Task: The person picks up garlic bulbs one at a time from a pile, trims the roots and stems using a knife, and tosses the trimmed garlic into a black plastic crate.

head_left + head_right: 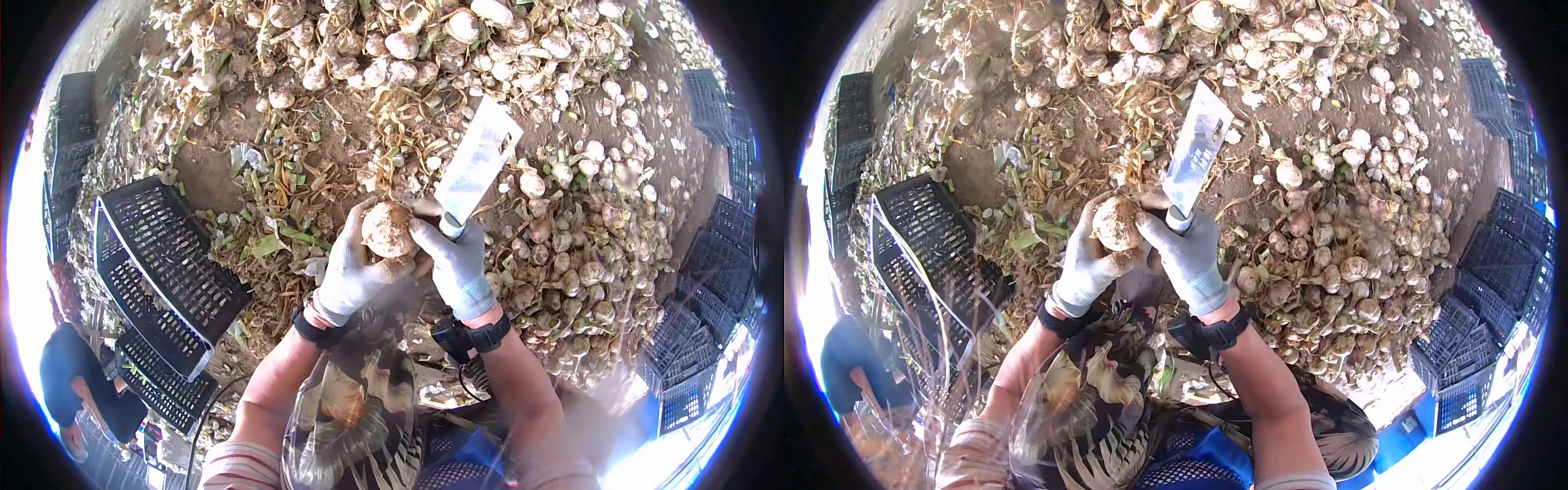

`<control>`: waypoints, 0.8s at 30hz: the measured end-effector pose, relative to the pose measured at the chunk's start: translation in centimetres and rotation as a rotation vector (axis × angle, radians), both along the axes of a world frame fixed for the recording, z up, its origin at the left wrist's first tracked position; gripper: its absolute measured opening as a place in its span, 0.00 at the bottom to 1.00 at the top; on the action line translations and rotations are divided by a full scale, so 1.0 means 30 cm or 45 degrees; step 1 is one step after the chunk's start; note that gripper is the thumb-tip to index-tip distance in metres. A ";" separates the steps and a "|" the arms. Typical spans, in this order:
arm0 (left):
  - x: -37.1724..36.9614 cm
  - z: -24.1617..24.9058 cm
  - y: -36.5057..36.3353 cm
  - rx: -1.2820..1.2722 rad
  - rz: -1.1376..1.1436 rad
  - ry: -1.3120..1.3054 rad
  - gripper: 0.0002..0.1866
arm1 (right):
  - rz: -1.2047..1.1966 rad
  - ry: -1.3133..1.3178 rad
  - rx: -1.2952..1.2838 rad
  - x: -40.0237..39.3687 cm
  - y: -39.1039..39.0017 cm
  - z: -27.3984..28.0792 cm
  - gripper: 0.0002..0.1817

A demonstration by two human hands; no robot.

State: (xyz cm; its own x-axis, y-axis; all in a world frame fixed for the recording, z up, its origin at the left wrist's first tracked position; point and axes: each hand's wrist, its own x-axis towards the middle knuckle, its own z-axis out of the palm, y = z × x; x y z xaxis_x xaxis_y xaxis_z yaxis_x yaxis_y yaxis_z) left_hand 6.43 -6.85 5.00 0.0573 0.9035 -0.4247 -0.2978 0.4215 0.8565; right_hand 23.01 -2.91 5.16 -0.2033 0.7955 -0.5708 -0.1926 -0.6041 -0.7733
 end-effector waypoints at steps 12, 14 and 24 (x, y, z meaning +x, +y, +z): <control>-0.001 -0.043 -0.023 0.010 0.005 -0.033 0.38 | 0.230 -0.473 0.359 0.071 -0.013 -0.014 0.13; -0.019 -0.023 -0.026 -0.062 0.064 -0.159 0.37 | 0.545 -0.948 0.777 0.077 -0.022 0.030 0.11; -0.172 -0.218 -0.197 0.316 -0.474 0.551 0.57 | 0.907 -1.169 1.116 0.036 -0.013 0.114 0.04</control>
